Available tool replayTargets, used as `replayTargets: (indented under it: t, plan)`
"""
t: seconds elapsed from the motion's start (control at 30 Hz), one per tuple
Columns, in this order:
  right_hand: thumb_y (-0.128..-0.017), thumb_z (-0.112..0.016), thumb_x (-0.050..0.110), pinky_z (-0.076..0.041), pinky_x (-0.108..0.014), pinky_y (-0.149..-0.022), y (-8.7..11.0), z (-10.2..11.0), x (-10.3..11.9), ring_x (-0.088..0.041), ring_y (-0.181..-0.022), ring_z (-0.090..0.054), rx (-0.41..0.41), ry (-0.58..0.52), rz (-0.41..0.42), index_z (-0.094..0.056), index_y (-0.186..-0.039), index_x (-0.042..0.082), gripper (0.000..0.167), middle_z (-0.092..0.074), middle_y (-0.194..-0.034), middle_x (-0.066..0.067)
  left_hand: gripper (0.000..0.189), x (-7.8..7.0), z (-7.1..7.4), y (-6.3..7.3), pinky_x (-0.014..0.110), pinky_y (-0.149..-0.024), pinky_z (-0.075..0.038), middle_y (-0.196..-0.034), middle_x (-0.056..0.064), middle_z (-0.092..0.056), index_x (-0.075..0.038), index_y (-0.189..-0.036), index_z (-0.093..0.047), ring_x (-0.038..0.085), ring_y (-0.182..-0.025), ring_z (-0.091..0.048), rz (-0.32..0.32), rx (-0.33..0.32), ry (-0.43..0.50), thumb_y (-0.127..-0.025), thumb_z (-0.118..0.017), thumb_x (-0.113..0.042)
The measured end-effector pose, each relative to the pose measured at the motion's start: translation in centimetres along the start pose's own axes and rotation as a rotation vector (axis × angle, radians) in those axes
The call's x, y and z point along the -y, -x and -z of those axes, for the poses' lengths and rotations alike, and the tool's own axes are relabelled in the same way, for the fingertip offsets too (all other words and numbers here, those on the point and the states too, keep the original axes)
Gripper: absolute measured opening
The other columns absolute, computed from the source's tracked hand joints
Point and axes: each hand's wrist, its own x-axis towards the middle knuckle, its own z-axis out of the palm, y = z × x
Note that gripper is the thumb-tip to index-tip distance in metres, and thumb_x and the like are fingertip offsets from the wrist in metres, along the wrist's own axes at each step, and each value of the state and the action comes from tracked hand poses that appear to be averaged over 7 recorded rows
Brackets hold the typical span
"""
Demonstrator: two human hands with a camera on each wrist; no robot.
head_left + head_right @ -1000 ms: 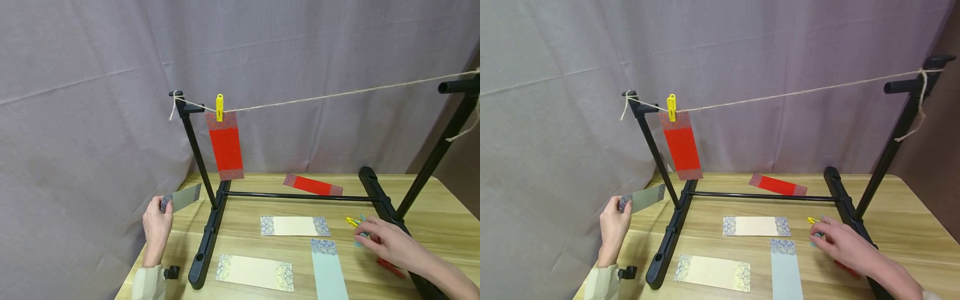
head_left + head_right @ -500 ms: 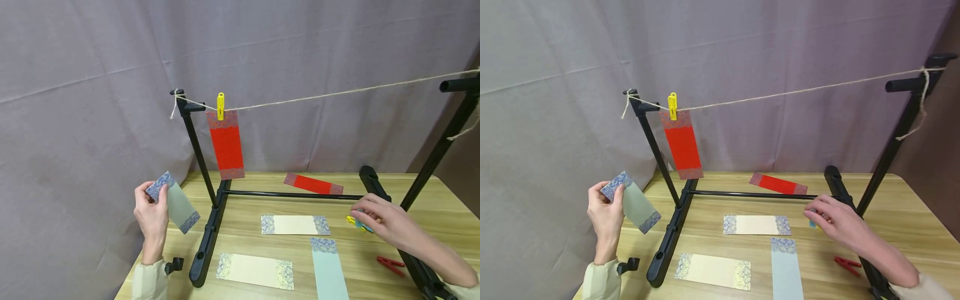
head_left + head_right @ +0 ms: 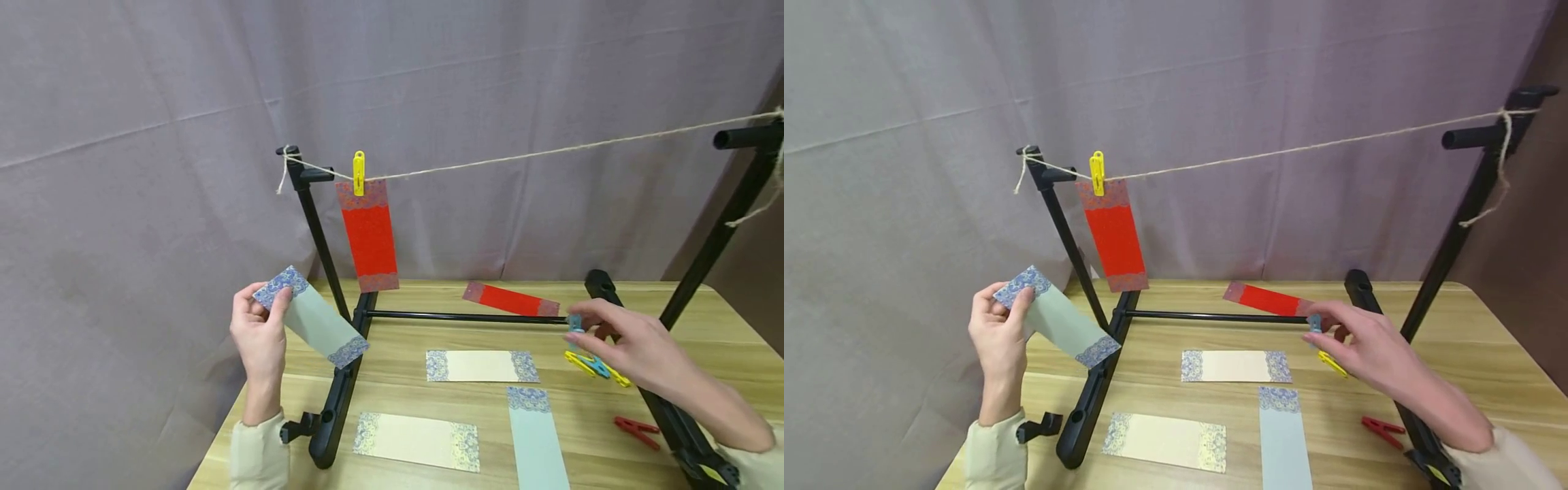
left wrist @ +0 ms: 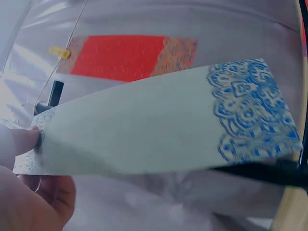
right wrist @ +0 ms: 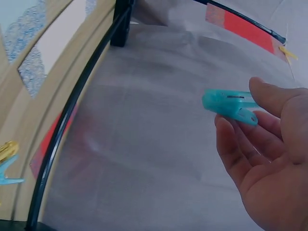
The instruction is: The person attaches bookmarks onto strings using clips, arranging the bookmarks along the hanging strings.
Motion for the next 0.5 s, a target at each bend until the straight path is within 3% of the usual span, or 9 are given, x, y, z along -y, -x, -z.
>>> replayTargets:
  t: [0.13,0.23,0.37,0.43,0.5]
  plan:
    - [-0.075,-0.084,0.012,-0.042,-0.013,-0.054,-1.1,-0.2,0.9,0.006,-0.068,-0.053,-0.036,-0.047,0.089,-0.066,-0.113,0.020,0.043,-0.066,-0.090,0.009,0.032,-0.1,-1.0,0.3,0.016,-0.050,-0.038,-0.069,-0.006,-0.063,0.003,-0.116,-0.054,0.003,-0.058,-0.049,0.004,0.038,-0.047,-0.091,-0.069,-0.009]
    - [-0.074,-0.084,0.008,-0.042,-0.010,-0.058,-1.9,-0.4,1.5,0.005,-0.070,-0.053,-0.061,-0.067,0.155,-0.066,-0.112,0.021,0.044,-0.065,-0.092,0.011,0.031,-0.2,-1.8,0.5,0.018,-0.044,-0.029,-0.060,-0.009,-0.049,0.002,-0.120,-0.054,0.002,-0.049,-0.037,0.012,0.050,-0.102,-0.094,-0.064,-0.011]
    - [-0.074,-0.081,0.000,-0.042,-0.009,-0.065,-2.5,-0.4,1.9,0.005,-0.076,-0.050,-0.114,-0.079,0.254,-0.068,-0.103,0.021,0.038,-0.062,-0.096,0.012,0.031,-0.4,-3.0,0.8,0.022,-0.042,-0.023,-0.057,-0.007,-0.034,-0.001,-0.125,-0.055,0.005,-0.046,-0.028,0.027,0.064,-0.107,-0.096,-0.061,-0.010]
    - [-0.076,-0.078,-0.002,-0.042,-0.010,-0.068,-2.7,-0.2,2.0,0.005,-0.080,-0.048,-0.142,-0.080,0.307,-0.068,-0.100,0.021,0.035,-0.061,-0.098,0.013,0.031,-0.5,-3.7,0.9,0.022,-0.043,-0.023,-0.059,-0.006,-0.034,-0.002,-0.127,-0.054,0.006,-0.047,-0.028,0.031,0.083,-0.103,-0.097,-0.059,-0.010]
    - [-0.076,-0.076,-0.005,-0.042,-0.012,-0.069,-3.1,-0.1,2.0,0.003,-0.083,-0.047,-0.172,-0.079,0.359,-0.069,-0.098,0.020,0.034,-0.060,-0.100,0.012,0.031,-0.6,-4.4,0.9,0.020,-0.046,-0.029,-0.064,-0.006,-0.045,-0.003,-0.128,-0.053,0.006,-0.052,-0.038,0.041,0.108,-0.090,-0.098,-0.057,-0.010]
